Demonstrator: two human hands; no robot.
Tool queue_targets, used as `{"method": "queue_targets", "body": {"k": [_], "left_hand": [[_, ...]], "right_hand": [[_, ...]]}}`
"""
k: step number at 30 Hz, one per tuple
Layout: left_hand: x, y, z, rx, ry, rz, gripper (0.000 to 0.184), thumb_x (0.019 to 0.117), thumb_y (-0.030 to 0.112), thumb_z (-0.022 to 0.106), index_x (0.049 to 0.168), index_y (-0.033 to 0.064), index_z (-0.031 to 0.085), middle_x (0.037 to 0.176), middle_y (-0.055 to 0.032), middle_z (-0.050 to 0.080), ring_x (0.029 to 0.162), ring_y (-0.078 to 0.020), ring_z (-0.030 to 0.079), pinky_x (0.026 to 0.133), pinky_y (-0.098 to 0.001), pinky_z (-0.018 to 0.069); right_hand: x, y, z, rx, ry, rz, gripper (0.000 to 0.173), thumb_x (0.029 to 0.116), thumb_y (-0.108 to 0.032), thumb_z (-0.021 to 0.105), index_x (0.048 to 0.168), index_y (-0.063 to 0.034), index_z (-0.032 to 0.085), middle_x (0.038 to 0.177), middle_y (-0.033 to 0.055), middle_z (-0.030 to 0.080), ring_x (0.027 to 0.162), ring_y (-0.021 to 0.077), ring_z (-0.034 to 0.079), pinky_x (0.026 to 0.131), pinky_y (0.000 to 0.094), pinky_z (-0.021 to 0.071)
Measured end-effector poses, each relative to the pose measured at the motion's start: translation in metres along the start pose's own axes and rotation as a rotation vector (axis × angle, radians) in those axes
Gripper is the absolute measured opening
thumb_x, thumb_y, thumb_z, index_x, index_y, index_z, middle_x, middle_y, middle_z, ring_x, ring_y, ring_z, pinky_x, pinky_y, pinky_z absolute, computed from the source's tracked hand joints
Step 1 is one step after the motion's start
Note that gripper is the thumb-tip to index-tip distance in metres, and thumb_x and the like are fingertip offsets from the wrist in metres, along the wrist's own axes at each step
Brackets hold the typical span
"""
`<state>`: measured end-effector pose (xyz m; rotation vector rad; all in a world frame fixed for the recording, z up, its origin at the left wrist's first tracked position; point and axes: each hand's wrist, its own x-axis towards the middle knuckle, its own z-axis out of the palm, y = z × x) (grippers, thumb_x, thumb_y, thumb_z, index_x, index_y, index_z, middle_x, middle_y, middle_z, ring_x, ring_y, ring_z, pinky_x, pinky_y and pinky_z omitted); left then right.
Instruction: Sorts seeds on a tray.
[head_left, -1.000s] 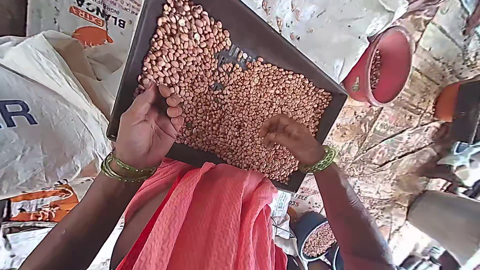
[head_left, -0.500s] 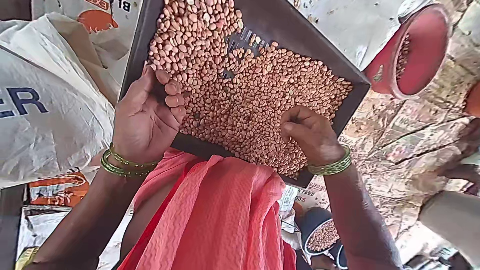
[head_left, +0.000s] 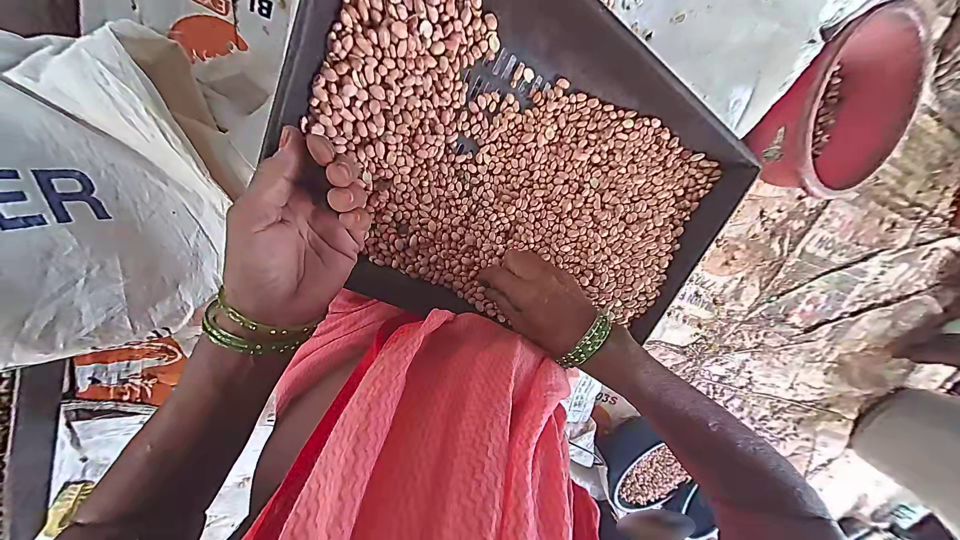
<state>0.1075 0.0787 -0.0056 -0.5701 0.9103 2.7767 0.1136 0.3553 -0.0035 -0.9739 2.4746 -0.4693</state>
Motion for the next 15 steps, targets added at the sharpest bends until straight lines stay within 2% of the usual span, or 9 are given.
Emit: {"method": "queue_targets", "body": {"k": [5,8,10,12,15], "left_hand": [[0.001,-0.002,0.0,0.007,0.005,0.001,0.048,0.1138,0.03,0.017,0.094,0.0198,0.059,0.082,0.0045,0.062,0.075,-0.0047,0.063,0.068,-0.0166,0.0538],[-0.001,-0.002,-0.001,0.019,-0.039,-0.025,0.045,0.1138,0.031,0.018,0.098,0.021,0.059,0.085,0.0063,0.06,0.077,-0.0029,0.062,0.071,-0.0149,0.0528],[-0.001,-0.005,0.002,0.03,-0.034,-0.041,0.045,0.1138,0.032,0.019,0.097,0.0215,0.059,0.085,0.0067,0.06,0.077,-0.0026,0.062,0.07,-0.0144,0.0532],[-0.001,-0.011,0.007,0.039,-0.007,-0.06,0.047,0.1137,0.031,0.02,0.094,0.0208,0.061,0.083,0.006,0.063,0.075,-0.0035,0.063,0.069,-0.016,0.0541],[-0.004,-0.023,0.014,0.064,0.0,-0.124,0.049,0.1136,0.029,0.018,0.1,0.0179,0.063,0.088,0.0039,0.067,0.079,-0.0052,0.066,0.074,-0.0188,0.0564]], "right_hand": [[0.003,-0.002,0.005,-0.087,0.018,-0.018,0.011,0.0944,-0.007,0.067,0.099,0.0011,0.072,0.086,0.0162,0.063,0.08,0.0325,0.068,0.063,0.0404,0.0585],[0.005,-0.004,0.002,-0.087,0.022,-0.006,0.01,0.0906,-0.006,0.071,0.097,0.0016,0.073,0.086,0.0166,0.064,0.079,0.0323,0.069,0.061,0.0403,0.059],[0.005,-0.004,0.002,-0.08,0.012,0.01,0.01,0.0914,-0.006,0.07,0.097,0.0015,0.073,0.085,0.0162,0.064,0.079,0.0323,0.07,0.061,0.041,0.059],[0.006,-0.003,0.001,-0.041,-0.011,0.043,0.011,0.0932,-0.007,0.068,0.098,0.0016,0.072,0.089,0.0172,0.067,0.083,0.0338,0.071,0.066,0.0446,0.0601],[0.006,0.004,-0.012,0.127,-0.03,0.155,0.017,0.0975,-0.012,0.064,0.105,0.0003,0.073,0.097,0.0176,0.07,0.086,0.0325,0.072,0.073,0.0494,0.0596]]}}
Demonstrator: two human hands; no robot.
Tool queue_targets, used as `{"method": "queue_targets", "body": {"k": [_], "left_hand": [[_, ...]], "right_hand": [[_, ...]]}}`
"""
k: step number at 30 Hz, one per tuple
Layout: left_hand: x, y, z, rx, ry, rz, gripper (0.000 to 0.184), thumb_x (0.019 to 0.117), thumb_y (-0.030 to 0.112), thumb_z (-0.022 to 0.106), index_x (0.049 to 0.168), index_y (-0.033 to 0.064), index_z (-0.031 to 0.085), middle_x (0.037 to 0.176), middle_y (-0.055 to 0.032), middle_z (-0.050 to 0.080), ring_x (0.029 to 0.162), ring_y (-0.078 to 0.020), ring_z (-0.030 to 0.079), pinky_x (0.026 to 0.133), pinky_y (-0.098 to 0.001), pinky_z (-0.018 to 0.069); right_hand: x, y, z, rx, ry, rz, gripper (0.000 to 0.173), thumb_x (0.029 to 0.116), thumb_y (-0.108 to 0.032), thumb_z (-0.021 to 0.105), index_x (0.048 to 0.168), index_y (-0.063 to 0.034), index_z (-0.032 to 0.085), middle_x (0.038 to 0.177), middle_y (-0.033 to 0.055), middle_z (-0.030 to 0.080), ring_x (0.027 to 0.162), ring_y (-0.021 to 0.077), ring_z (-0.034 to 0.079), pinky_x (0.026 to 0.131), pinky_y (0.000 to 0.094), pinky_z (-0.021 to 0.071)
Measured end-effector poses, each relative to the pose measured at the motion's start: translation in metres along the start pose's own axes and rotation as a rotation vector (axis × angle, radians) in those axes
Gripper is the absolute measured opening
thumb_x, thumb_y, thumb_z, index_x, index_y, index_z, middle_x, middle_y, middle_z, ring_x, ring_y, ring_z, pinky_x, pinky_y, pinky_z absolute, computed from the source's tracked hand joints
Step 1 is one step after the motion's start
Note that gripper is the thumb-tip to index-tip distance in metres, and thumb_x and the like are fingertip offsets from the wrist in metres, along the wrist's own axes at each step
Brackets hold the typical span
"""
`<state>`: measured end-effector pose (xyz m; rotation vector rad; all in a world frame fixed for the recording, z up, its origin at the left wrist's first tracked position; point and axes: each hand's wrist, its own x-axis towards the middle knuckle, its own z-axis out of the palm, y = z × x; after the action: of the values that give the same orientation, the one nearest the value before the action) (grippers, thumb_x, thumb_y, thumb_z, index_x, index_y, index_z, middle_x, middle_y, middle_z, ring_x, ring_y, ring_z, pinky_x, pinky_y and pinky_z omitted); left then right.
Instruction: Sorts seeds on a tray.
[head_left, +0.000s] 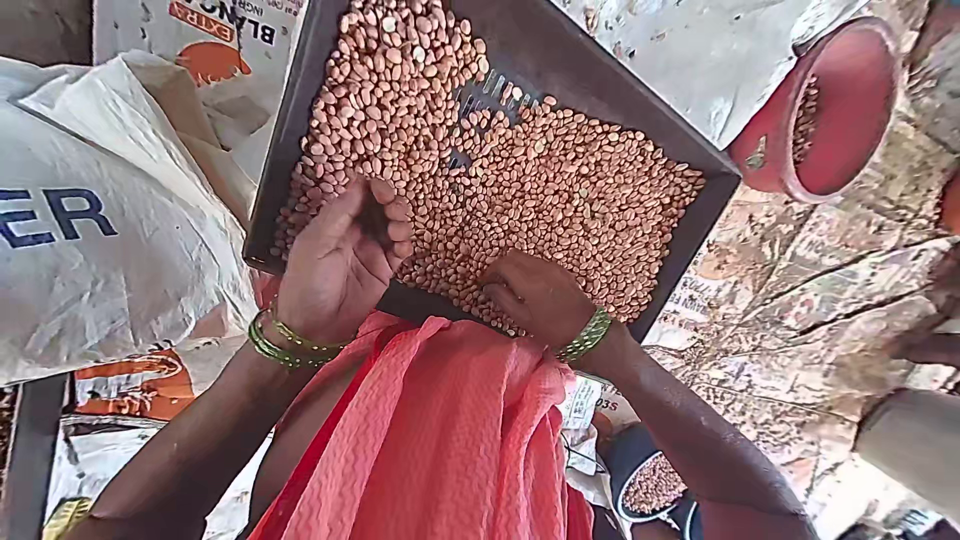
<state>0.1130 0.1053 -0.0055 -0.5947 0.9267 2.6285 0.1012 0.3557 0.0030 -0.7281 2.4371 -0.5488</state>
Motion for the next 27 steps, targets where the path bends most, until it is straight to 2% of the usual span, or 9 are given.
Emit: {"method": "queue_targets", "body": {"k": [1,3,4,6,10,17,21,23,27], "left_hand": [[-0.001,-0.003,0.003,-0.007,0.017,-0.022,0.05,0.1136,0.027,0.017,0.102,0.0154,0.064,0.091,0.0017,0.068,0.083,-0.0069,0.067,0.077,-0.0209,0.058],[-0.004,-0.007,0.01,-0.002,0.042,-0.09,0.047,0.114,0.027,0.018,0.11,0.0133,0.063,0.101,-0.0004,0.07,0.093,-0.0081,0.07,0.086,-0.0228,0.0587],[-0.005,-0.01,0.011,-0.003,0.038,-0.119,0.046,0.1141,0.026,0.019,0.115,0.012,0.063,0.107,-0.0017,0.07,0.098,-0.0092,0.07,0.091,-0.0241,0.0577],[-0.003,-0.014,0.015,-0.02,0.056,-0.169,0.045,0.1142,0.025,0.02,0.12,0.0098,0.063,0.115,-0.0042,0.072,0.106,-0.0122,0.071,0.097,-0.0275,0.0571],[-0.002,-0.02,0.015,-0.067,0.031,-0.221,0.048,0.1146,0.027,0.019,0.131,0.004,0.058,0.126,-0.0103,0.068,0.113,-0.0175,0.069,0.1,-0.0308,0.0559],[-0.002,-0.023,0.015,-0.028,0.014,-0.265,0.057,0.1137,0.032,0.011,0.138,0.0043,0.053,0.133,-0.0094,0.066,0.117,-0.0175,0.068,0.102,-0.0312,0.0548],[0.001,-0.024,0.015,-0.132,0.034,-0.271,0.058,0.1141,0.035,0.015,0.138,0.0017,0.056,0.131,-0.0134,0.067,0.117,-0.0207,0.068,0.102,-0.0333,0.0548],[0.002,-0.022,0.015,-0.151,0.026,-0.266,0.053,0.1145,0.031,0.018,0.136,0.0007,0.056,0.13,-0.0144,0.067,0.116,-0.0206,0.069,0.102,-0.0324,0.0548],[0.005,0.016,-0.005,0.008,-0.116,-0.103,0.038,0.1082,0.002,0.033,0.129,0.0004,0.064,0.123,-0.0125,0.072,0.109,-0.0175,0.072,0.097,-0.0305,0.0579]], "right_hand": [[-0.001,0.005,-0.008,0.08,0.037,0.043,0.018,0.0979,-0.014,0.063,0.105,-0.0001,0.073,0.096,0.0161,0.071,0.081,0.0291,0.071,0.07,0.0478,0.059],[-0.003,0.016,-0.025,0.28,0.132,0.134,0.017,0.0965,-0.018,0.061,0.102,-0.0039,0.07,0.075,0.0034,0.06,0.058,0.0115,0.052,0.055,0.0311,0.0464],[-0.005,0.021,-0.034,0.437,0.145,0.184,0.013,0.0968,-0.019,0.059,0.1,-0.0078,0.067,0.068,-0.005,0.053,0.053,0.0024,0.044,0.05,0.0214,0.0397],[-0.008,0.031,-0.044,0.853,0.116,0.222,0.009,0.0973,-0.018,0.051,0.094,-0.0177,0.059,0.063,-0.0133,0.05,0.049,-0.0047,0.04,0.045,0.0132,0.0321],[-0.011,0.04,-0.041,1.179,0.034,0.218,0.018,0.0983,-0.018,0.044,0.093,-0.0183,0.062,0.08,-0.007,0.068,0.053,-0.0042,0.049,0.045,0.0116,0.0383],[-0.013,0.026,-0.031,1.062,0.024,0.277,0.008,0.0962,-0.014,0.053,0.098,-0.015,0.061,0.071,-0.0072,0.061,0.05,-0.0023,0.045,0.045,0.0126,0.0358],[-0.008,0.023,-0.031,1.089,0.044,0.321,0.009,0.0938,-0.018,0.054,0.094,-0.0172,0.063,0.069,-0.0082,0.061,0.049,-0.003,0.046,0.047,0.0119,0.0377],[-0.007,0.023,-0.032,1.129,0.052,0.347,0.008,0.0937,-0.018,0.056,0.092,-0.0176,0.064,0.071,-0.0072,0.063,0.051,-0.0033,0.048,0.048,0.011,0.0386],[-0.007,0.022,-0.034,1.125,0.044,0.32,0.006,0.0934,-0.022,0.058,0.093,-0.0216,0.064,0.071,-0.0115,0.063,0.053,-0.0051,0.05,0.049,0.0109,0.0401]]}}
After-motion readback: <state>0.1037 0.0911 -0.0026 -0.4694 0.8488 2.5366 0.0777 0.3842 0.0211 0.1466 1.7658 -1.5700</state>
